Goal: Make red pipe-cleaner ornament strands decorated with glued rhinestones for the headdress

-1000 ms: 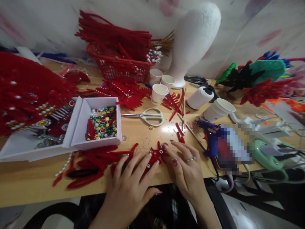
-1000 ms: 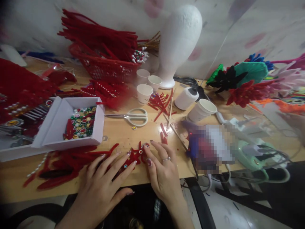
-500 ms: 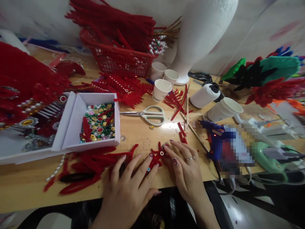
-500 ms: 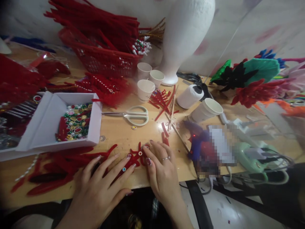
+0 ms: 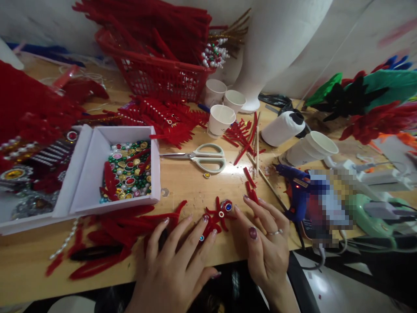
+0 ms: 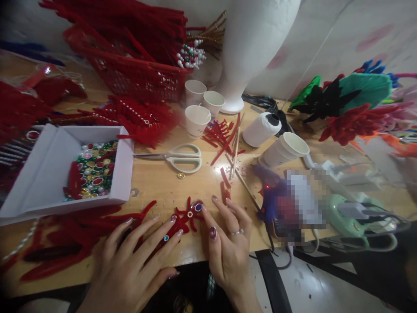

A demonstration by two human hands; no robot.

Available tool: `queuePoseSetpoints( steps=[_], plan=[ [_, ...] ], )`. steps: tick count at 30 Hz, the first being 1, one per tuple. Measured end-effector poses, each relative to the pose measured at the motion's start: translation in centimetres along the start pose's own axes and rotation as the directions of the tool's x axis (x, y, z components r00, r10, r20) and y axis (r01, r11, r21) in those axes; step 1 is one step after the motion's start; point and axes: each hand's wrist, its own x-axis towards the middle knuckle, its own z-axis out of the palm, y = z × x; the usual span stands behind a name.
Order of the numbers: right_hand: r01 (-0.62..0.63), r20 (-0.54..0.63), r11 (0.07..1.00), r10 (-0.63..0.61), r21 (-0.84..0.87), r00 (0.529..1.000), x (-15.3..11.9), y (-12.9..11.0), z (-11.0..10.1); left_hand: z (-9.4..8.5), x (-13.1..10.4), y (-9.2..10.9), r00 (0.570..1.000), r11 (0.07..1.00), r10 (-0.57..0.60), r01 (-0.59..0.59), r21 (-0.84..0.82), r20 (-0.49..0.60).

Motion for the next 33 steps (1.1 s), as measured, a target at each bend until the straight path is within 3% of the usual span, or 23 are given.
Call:
queuePoseSetpoints(
  steps=[5,9,24,33],
  plan=[
    [0.021,0.017,1.0,-0.02,-0.018,1.0,0.0,-0.2,-0.3,-0.1,2.1,1.3,0.999,0.998,0.042,-0.042,-0.044,-0.008],
    [0.026,0.04,0.999,-0.025,-0.021,0.999,0.1,0.0,-0.4,1.0,3.1,1.8,0.997,1.0,0.019,-0.018,-0.015,0.08],
    [-0.008,0.155,1.0,0.01,-0.017,0.988,0.2,0.5,-0.5,1.7,3.2,1.4,0.988,0.997,-0.043,0.052,-0.057,0.148],
    [-0.019,0.145,0.999,0.024,-0.039,0.989,0.2,0.3,-0.5,1.7,3.2,1.3,0.986,0.998,-0.034,0.041,-0.043,0.164]
  ],
)
